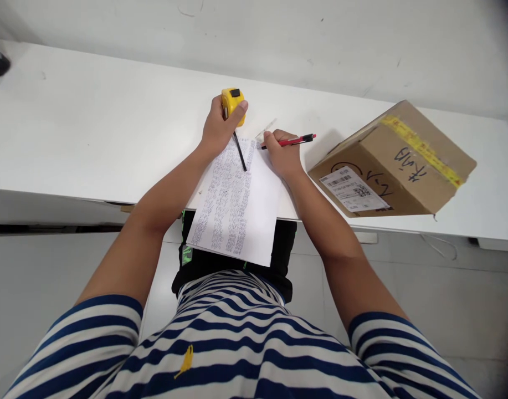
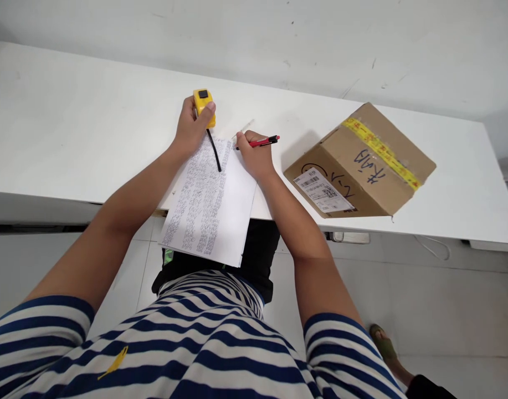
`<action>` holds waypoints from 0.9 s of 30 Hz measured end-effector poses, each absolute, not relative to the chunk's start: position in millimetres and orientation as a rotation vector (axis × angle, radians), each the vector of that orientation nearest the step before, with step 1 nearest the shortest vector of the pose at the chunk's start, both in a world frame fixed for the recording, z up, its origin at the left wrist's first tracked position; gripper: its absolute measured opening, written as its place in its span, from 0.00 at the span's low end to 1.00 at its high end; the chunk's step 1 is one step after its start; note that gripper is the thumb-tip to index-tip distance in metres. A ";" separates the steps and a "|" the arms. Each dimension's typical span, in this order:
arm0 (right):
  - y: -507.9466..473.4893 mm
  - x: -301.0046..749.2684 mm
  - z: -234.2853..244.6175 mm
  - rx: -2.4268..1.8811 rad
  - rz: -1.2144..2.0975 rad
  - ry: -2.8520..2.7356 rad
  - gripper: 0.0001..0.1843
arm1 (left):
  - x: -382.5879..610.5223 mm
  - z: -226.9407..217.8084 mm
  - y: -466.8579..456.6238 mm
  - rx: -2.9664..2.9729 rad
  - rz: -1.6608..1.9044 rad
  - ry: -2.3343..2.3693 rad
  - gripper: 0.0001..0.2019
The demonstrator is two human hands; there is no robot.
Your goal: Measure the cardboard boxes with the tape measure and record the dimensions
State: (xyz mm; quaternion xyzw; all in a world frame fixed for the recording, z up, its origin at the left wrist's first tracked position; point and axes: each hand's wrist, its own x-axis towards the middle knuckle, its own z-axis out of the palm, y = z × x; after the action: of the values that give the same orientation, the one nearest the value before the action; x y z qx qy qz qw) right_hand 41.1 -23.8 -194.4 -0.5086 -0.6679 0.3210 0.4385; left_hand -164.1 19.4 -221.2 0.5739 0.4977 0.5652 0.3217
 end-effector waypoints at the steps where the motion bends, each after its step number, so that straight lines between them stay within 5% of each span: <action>1: -23.5 41.3 -195.0 -1.258 0.800 -1.663 0.27 | -164.3 -221.1 19.4 1.490 1.471 1.312 0.27; 27: -28.9 38.2 -192.4 -1.308 0.722 -1.572 0.27 | -159.4 -203.4 6.2 1.354 1.403 1.344 0.28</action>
State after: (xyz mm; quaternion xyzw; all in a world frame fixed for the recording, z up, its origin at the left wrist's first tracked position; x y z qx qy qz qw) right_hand 38.2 -28.9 -192.4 -0.5333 -0.6409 0.2941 0.4673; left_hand -159.4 6.2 -203.4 0.5295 0.5255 0.5488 0.3772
